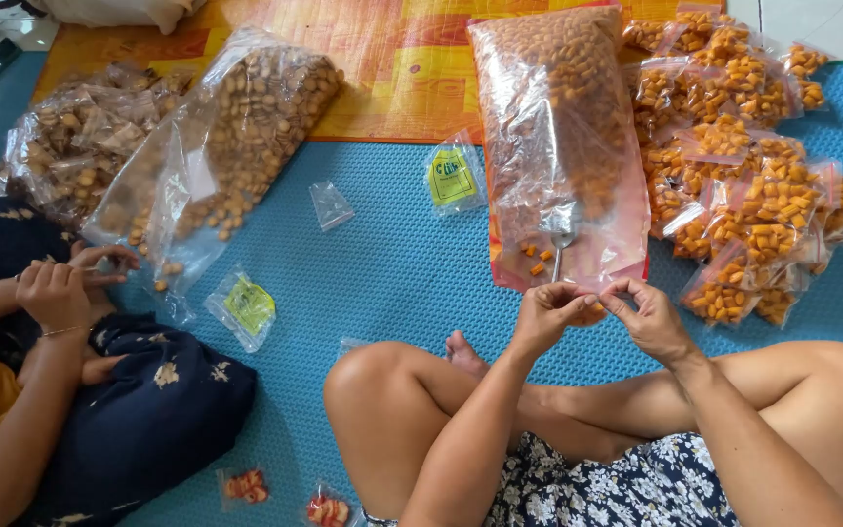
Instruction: Multiple people are sitting on the floor manually packaging snacks from large bags into smaller individual plastic bags using spoons.
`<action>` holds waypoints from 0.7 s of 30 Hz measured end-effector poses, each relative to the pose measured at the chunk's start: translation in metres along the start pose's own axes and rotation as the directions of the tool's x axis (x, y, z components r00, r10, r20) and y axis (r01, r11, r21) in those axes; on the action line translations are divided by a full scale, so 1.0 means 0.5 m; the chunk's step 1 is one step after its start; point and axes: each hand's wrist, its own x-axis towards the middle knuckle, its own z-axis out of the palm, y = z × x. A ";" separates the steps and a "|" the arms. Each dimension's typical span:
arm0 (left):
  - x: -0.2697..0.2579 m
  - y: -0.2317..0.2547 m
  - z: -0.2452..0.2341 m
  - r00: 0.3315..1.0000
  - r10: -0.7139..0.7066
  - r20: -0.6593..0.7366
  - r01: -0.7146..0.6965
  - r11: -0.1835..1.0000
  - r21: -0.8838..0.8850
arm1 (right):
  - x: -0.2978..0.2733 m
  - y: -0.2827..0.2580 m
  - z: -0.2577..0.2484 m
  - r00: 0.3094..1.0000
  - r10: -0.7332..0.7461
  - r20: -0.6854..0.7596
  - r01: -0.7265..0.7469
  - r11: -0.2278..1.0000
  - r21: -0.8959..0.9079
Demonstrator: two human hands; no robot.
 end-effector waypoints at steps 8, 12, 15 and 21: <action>0.001 -0.014 -0.011 0.999 0.049 0.002 -0.049 0.989 0.142 | -0.018 -0.069 0.015 0.999 -0.050 -0.001 0.049 0.998 -0.024; -0.008 0.000 0.003 0.999 0.032 -0.008 -0.031 0.995 0.093 | -0.004 -0.035 0.003 0.998 -0.059 -0.012 0.058 0.993 -0.103; -0.003 -0.004 -0.004 1.000 0.011 0.010 -0.012 0.997 0.081 | -0.003 -0.046 0.004 0.997 -0.067 0.027 0.071 0.983 -0.169; 0.002 0.011 -0.022 0.993 -0.104 0.047 0.103 0.995 0.012 | -0.001 -0.011 0.006 0.992 -0.106 0.064 0.120 0.956 -0.269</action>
